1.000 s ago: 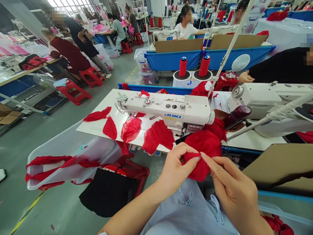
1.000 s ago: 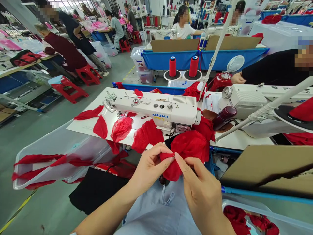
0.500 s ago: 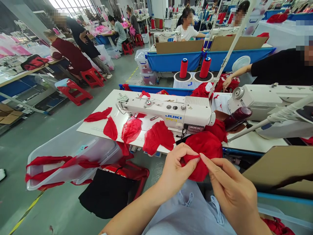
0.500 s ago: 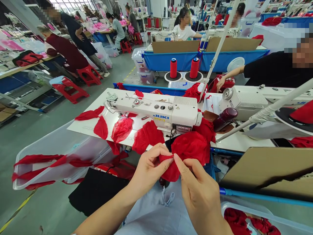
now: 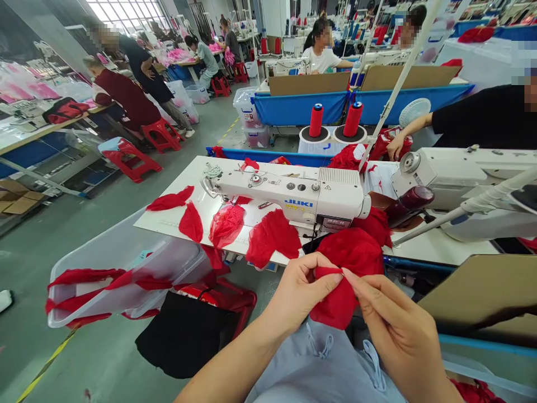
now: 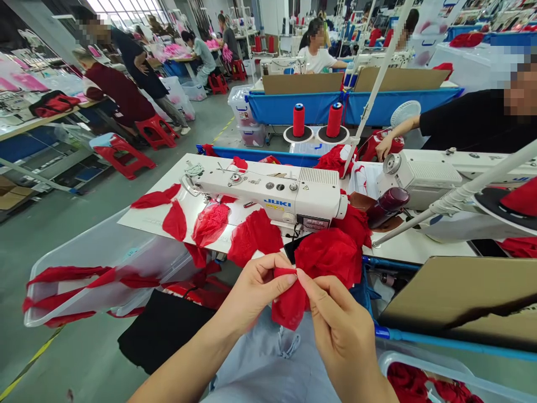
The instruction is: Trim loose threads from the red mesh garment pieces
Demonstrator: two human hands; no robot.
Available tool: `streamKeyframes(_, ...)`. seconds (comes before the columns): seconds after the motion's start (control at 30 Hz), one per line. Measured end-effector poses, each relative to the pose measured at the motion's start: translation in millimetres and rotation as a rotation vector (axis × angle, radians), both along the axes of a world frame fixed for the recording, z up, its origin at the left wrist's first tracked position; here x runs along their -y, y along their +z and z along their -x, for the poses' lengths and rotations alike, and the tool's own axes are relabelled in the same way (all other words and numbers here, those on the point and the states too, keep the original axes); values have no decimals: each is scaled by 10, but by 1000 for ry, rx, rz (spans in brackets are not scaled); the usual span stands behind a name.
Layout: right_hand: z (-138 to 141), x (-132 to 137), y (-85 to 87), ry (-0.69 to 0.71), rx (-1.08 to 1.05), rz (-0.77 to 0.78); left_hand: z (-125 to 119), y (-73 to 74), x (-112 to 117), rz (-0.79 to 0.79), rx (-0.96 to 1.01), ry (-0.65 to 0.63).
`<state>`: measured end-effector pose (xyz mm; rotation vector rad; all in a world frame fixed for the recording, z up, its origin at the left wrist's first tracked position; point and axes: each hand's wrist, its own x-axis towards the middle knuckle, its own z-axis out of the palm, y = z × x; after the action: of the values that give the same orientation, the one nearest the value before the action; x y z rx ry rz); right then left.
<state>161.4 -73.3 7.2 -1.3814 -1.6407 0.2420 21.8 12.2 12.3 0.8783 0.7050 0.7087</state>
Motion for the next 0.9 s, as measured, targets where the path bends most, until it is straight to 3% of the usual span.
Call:
streamKeyframes(0.2, -3, 57, 0, -143, 206, -124, -9, -12, 15, -36, -94, 10)
streamKeyframes(0.33, 14, 60, -9, -137, 267, -86, -20, 2, 27, -79, -142, 24)
streamKeyframes(0.77, 35, 78, -19, -111, 205, -61, -8, 62, 53, -352, -230, 88)
streamKeyframes(0.9, 71, 44, -17, -76, 55, -77, 3, 34, 45, -269, -161, 38)
